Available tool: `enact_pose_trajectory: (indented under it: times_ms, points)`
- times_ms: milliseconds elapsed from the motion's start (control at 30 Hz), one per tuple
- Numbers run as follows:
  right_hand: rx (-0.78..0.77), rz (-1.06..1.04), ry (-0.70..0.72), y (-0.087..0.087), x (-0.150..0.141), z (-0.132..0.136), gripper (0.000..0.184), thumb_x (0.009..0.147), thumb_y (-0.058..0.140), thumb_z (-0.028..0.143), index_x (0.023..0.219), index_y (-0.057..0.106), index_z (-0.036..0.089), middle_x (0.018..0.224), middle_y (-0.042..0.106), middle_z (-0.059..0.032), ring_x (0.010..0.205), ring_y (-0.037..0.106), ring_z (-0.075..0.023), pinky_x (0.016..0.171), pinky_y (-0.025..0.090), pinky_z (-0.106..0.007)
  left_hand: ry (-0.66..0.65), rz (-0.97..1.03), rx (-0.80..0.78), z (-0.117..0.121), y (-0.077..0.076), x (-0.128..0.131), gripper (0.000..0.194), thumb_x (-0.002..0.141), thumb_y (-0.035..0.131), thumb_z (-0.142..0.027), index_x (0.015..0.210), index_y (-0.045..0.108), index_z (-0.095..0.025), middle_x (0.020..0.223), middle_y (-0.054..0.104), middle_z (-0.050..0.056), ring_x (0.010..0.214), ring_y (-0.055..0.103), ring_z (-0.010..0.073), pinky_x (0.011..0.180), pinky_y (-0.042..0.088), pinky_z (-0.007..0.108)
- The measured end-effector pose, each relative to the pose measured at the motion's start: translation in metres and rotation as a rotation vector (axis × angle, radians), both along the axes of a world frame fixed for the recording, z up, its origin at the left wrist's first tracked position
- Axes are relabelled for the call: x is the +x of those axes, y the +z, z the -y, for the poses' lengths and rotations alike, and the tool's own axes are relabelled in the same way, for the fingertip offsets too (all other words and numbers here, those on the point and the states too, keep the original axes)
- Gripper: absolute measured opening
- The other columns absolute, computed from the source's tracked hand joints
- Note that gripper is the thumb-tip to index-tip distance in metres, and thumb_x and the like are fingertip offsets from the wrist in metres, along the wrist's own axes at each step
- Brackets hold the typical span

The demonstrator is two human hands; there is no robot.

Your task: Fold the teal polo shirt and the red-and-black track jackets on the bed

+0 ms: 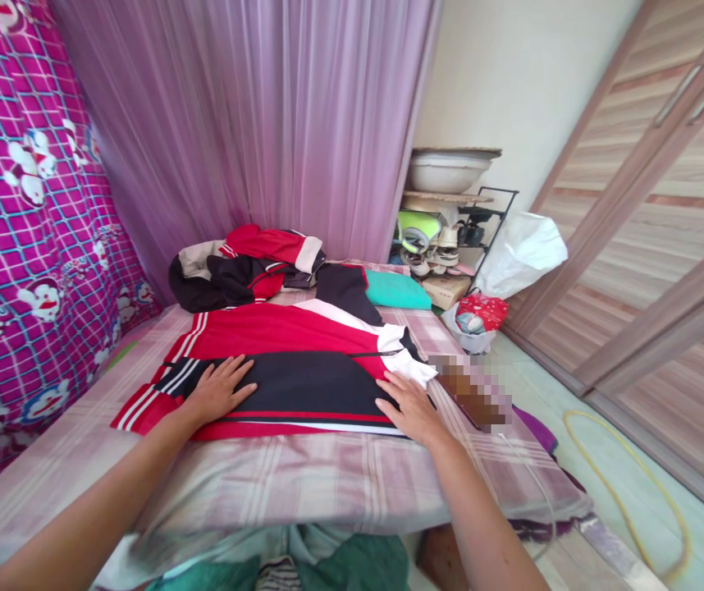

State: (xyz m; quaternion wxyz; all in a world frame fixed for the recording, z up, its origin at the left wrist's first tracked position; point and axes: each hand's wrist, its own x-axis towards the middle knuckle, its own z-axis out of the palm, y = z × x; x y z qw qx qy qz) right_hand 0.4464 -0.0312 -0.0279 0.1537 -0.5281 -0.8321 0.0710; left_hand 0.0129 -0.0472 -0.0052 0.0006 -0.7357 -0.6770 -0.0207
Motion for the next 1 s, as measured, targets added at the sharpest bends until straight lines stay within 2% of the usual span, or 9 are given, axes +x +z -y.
enact_pose_trajectory:
  times_ms: [300,600,767,900,1000]
  points:
    - [0.060,-0.032,0.001,-0.008,0.000,-0.004,0.045,0.094,0.048,0.045,0.130,0.065,0.026,0.146,0.054,-0.0098,0.137,0.046,-0.0292,0.114,0.036,-0.054,-0.003,0.020,0.015,0.000,0.000,0.002,0.063,0.096,0.036,-0.055,0.151,0.040,-0.025,0.160,0.035,0.009,0.148,0.029,0.0288,0.119,0.022,0.054]
    - [0.057,-0.016,-0.021,-0.004,-0.001,-0.002,0.046,0.093,0.048,0.045,0.129,0.066,0.022,0.145,0.055,-0.0114,0.137,0.047,-0.0307,0.114,0.036,-0.055,0.007,0.036,0.007,0.002,0.006,0.005,0.063,0.096,0.036,-0.056,0.150,0.042,-0.025,0.160,0.035,0.009,0.149,0.029,0.0287,0.119,0.021,0.055]
    - [0.055,-0.050,-0.013,-0.005,-0.002,-0.002,0.043,0.093,0.048,0.045,0.126,0.068,0.025,0.142,0.058,-0.0100,0.136,0.049,-0.0305,0.112,0.038,-0.056,0.013,0.045,0.021,0.004,0.003,0.007,0.061,0.096,0.037,-0.055,0.149,0.043,-0.025,0.159,0.037,0.009,0.148,0.030,0.0285,0.119,0.020,0.055]
    - [0.032,-0.110,-0.012,0.005,-0.001,-0.004,0.043,0.093,0.046,0.048,0.117,0.073,0.025,0.135,0.064,-0.0091,0.128,0.056,-0.0305,0.109,0.042,-0.052,0.009,0.063,0.040,0.002,0.004,0.004,0.061,0.094,0.041,-0.057,0.146,0.048,-0.027,0.157,0.041,0.008,0.146,0.034,0.0299,0.118,0.025,0.054]
    - [-0.010,-0.162,-0.059,0.025,-0.001,-0.023,0.046,0.095,0.041,0.051,0.108,0.077,0.027,0.114,0.075,-0.0069,0.106,0.069,-0.0287,0.092,0.054,-0.042,-0.035,0.077,0.018,-0.008,0.019,-0.002,0.058,0.094,0.039,-0.059,0.136,0.060,-0.025,0.147,0.055,0.009,0.135,0.049,0.0287,0.112,0.037,0.046]
